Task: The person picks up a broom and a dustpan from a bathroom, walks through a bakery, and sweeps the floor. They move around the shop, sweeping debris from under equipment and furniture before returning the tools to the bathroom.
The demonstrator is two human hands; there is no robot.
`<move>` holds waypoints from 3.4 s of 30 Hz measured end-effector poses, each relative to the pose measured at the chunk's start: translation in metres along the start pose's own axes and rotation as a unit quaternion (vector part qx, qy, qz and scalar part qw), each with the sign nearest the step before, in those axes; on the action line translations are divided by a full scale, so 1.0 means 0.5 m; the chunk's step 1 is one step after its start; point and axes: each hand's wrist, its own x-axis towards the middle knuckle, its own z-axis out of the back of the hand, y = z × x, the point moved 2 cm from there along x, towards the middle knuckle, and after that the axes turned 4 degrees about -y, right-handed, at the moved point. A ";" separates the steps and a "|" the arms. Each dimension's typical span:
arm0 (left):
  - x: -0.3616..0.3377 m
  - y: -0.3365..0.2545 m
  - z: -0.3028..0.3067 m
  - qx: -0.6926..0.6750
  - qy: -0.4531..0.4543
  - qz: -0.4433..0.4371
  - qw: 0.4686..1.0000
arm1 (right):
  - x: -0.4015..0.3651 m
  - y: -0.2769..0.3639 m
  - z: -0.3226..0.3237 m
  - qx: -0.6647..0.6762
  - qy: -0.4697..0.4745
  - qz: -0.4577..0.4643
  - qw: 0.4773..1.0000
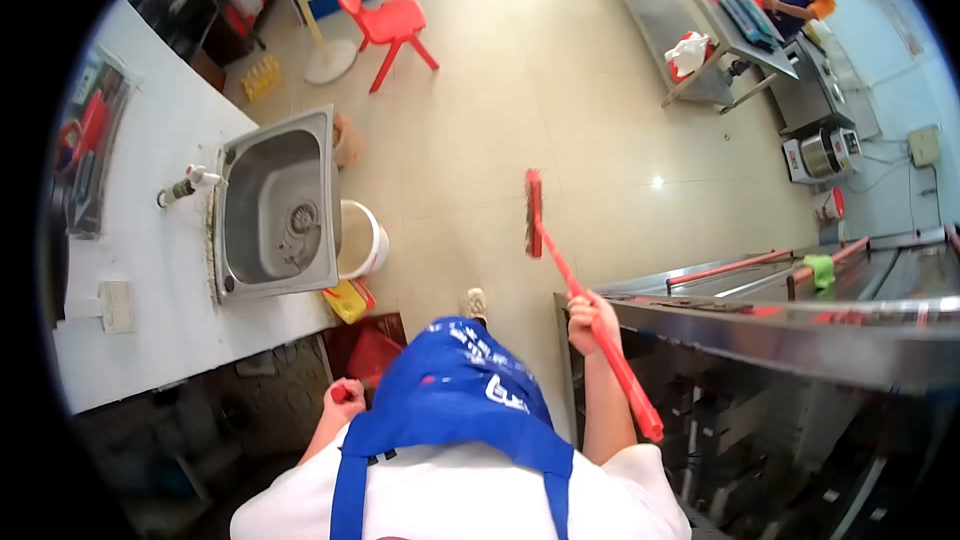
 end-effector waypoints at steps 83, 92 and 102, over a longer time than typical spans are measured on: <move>0.659 1.149 -1.868 0.036 0.080 -0.048 0.995 | 0.998 1.708 -1.475 0.044 -0.027 -0.021 0.998; 0.648 1.175 -1.869 -0.070 0.149 -0.132 0.978 | 1.249 1.668 -1.533 -0.078 -0.163 0.129 0.975; 0.614 1.317 -1.974 -0.387 0.306 -0.149 0.857 | 1.499 1.241 -1.869 -0.468 -0.318 -0.142 0.812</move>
